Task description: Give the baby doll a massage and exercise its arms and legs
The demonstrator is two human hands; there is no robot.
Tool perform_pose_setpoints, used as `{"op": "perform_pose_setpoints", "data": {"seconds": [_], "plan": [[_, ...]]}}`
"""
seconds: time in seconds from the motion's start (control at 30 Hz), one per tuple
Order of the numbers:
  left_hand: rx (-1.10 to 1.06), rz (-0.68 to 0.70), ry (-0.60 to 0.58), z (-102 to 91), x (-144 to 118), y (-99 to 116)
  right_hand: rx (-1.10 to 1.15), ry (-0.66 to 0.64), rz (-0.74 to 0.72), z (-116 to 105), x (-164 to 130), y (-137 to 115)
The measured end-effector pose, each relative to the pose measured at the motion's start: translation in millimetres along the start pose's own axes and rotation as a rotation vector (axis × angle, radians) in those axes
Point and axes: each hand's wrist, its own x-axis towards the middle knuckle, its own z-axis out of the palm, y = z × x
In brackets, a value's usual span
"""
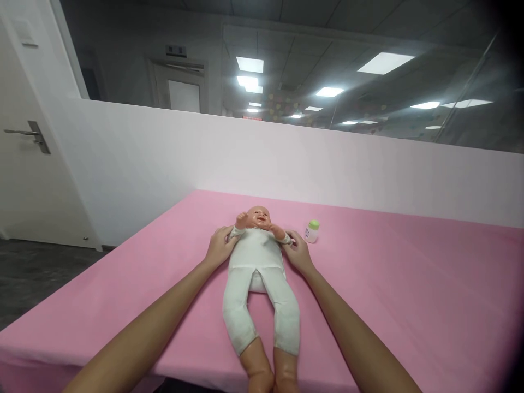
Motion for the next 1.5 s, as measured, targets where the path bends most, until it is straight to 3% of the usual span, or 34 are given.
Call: {"op": "perform_pose_setpoints", "data": {"seconds": [0.83,1.23,1.4,1.5], "plan": [[-0.016,0.022,0.051,2.7,-2,5,-0.041,-0.016,0.002,0,0,9],[-0.132,-0.071,0.065,-3.2,-1,9,-0.041,-0.001,0.045,0,-1,5],[-0.138,0.006,0.001,2.3,-1,6,-0.088,-0.051,-0.078,-2,0,-3],[-0.145,-0.026,0.018,3.3,0,5,-0.076,-0.051,-0.083,-1,0,-7]]}}
